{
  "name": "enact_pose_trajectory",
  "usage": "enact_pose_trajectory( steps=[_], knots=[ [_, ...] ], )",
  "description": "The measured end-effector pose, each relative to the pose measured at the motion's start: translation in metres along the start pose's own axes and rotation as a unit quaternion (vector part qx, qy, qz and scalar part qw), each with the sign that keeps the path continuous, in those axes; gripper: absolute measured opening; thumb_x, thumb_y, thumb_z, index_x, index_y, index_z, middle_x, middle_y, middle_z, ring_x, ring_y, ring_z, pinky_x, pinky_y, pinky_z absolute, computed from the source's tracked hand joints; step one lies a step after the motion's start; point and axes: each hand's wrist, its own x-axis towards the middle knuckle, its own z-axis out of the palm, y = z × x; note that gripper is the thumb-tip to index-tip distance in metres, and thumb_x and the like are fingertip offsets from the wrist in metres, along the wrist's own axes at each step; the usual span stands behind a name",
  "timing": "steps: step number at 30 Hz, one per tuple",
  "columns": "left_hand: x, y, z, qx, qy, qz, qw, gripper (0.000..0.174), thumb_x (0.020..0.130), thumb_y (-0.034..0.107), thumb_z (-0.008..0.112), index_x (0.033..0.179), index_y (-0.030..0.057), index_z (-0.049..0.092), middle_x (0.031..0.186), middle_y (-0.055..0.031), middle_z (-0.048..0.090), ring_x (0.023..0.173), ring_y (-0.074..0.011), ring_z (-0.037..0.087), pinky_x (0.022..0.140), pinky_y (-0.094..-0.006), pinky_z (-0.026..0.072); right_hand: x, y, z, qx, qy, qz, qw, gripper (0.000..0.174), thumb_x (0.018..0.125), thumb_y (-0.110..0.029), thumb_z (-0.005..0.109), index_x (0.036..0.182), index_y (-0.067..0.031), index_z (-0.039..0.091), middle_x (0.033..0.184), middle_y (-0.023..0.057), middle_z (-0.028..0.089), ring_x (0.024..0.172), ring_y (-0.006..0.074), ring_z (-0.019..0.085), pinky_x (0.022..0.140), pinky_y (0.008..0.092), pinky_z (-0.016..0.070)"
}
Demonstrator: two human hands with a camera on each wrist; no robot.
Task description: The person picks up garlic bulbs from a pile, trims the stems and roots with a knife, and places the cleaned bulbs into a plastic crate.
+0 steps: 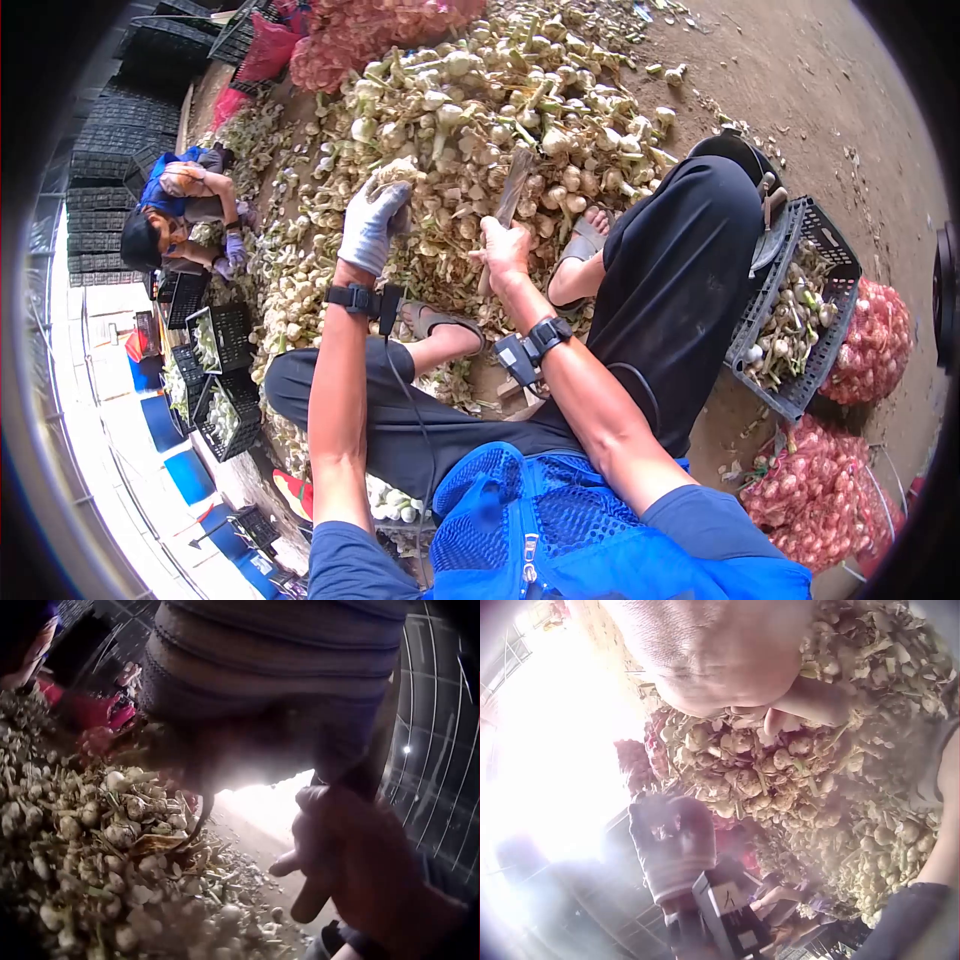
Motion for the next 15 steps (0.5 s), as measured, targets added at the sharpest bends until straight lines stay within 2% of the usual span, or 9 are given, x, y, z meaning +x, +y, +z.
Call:
enact_pose_trajectory(
  steps=[2, 4, 5, 6, 8, 10, 12, 13, 15],
  knots=[
    [-0.016, 0.005, -0.013, 0.035, 0.032, 0.017, 0.999, 0.033, 0.09, 0.016, 0.071, 0.121, 0.0042, 0.066, 0.079, 0.003, 0.063, 0.062, -0.0077, 0.056, 0.059, -0.0241, 0.0488, -0.006, -0.007, 0.002, 0.024, -0.025, -0.015, 0.999, 0.021, 0.087, -0.02, 0.066, 0.084, -0.0005, 0.059, 0.071, 0.0018, 0.053, 0.046, 0.0129, 0.052, 0.046, 0.0321, 0.058],
    [-0.024, -0.001, -0.027, 0.166, 0.092, 0.133, 0.973, 0.035, 0.092, 0.023, 0.071, 0.121, 0.0035, 0.066, 0.086, -0.0014, 0.069, 0.068, -0.0113, 0.062, 0.063, -0.0265, 0.0523, -0.014, -0.015, 0.005, 0.026, -0.043, -0.018, 0.999, 0.021, 0.088, -0.02, 0.067, 0.085, -0.0004, 0.059, 0.071, 0.0015, 0.053, 0.046, 0.0125, 0.052, 0.046, 0.0319, 0.058],
    [-0.028, -0.007, -0.041, 0.192, 0.092, 0.164, 0.963, 0.041, 0.092, 0.035, 0.071, 0.116, 0.0024, 0.067, 0.092, -0.0073, 0.073, 0.075, -0.015, 0.067, 0.069, -0.0299, 0.0561, -0.018, -0.019, 0.005, 0.012, -0.053, -0.025, 0.998, 0.022, 0.089, -0.02, 0.067, 0.086, 0.0, 0.059, 0.072, 0.0014, 0.053, 0.047, 0.0115, 0.051, 0.047, 0.0313, 0.0583],
    [-0.035, -0.002, -0.04, 0.192, 0.096, 0.168, 0.962, 0.041, 0.092, 0.035, 0.071, 0.116, 0.0024, 0.067, 0.092, -0.0073, 0.073, 0.075, -0.015, 0.067, 0.069, -0.0299, 0.0561, -0.021, -0.02, 0.008, 0.011, -0.058, -0.027, 0.998, 0.022, 0.089, -0.02, 0.067, 0.086, 0.0, 0.059, 0.072, 0.0014, 0.053, 0.047, 0.0115, 0.051, 0.047, 0.0313, 0.0583],
    [-0.051, 0.003, -0.035, -0.121, 0.066, 0.051, 0.989, 0.047, 0.09, 0.046, 0.071, 0.107, 0.003, 0.067, 0.087, -0.0084, 0.071, 0.073, -0.016, 0.067, 0.068, -0.0312, 0.0567, -0.027, -0.022, 0.011, -0.029, -0.071, -0.072, 0.994, 0.02, 0.089, -0.02, 0.068, 0.088, -0.0009, 0.06, 0.071, 0.0009, 0.051, 0.05, 0.0111, 0.051, 0.047, 0.0321, 0.0589],
    [-0.059, -0.009, -0.044, -0.153, 0.097, 0.018, 0.983, 0.049, 0.088, 0.051, 0.071, 0.1, 0.0048, 0.064, 0.08, -0.0074, 0.067, 0.069, -0.0169, 0.066, 0.065, -0.0317, 0.0564, -0.034, -0.022, 0.014, -0.058, -0.081, -0.094, 0.991, 0.02, 0.089, -0.02, 0.066, 0.083, -0.0016, 0.061, 0.069, -0.001, 0.052, 0.054, 0.0101, 0.053, 0.047, 0.0298, 0.0576],
    [-0.059, -0.025, -0.068, -0.015, 0.066, 0.059, 0.996, 0.05, 0.088, 0.055, 0.071, 0.099, 0.0062, 0.063, 0.077, -0.005, 0.064, 0.065, -0.0166, 0.064, 0.062, -0.0314, 0.0544, -0.031, -0.016, 0.018, -0.205, -0.093, -0.264, 0.938, 0.025, 0.086, -0.025, 0.064, 0.081, -0.0003, 0.066, 0.064, 0.0124, 0.062, 0.052, 0.0246, 0.058, 0.054, 0.0405, 0.0529],
    [-0.063, -0.019, -0.073, 0.052, 0.017, 0.033, 0.998, 0.044, 0.087, 0.044, 0.076, 0.104, 0.0056, 0.063, 0.087, -0.0028, 0.068, 0.072, -0.0127, 0.063, 0.066, -0.0286, 0.0532, -0.052, -0.036, 0.02, -0.299, -0.079, -0.302, 0.902, 0.028, 0.087, -0.028, 0.064, 0.08, -0.0009, 0.066, 0.068, 0.019, 0.064, 0.059, 0.0344, 0.062, 0.06, 0.0424, 0.0508],
    [-0.082, -0.003, -0.051, 0.11, 0.024, 0.05, 0.992, 0.04, 0.086, 0.035, 0.078, 0.108, 0.0051, 0.064, 0.092, -0.0016, 0.068, 0.076, -0.0109, 0.062, 0.069, -0.0273, 0.0525, -0.063, -0.043, 0.025, -0.351, -0.096, -0.417, 0.833, 0.025, 0.088, -0.027, 0.063, 0.078, -0.0044, 0.061, 0.071, 0.0162, 0.063, 0.066, 0.0365, 0.065, 0.059, 0.0427, 0.0519]
  ],
)
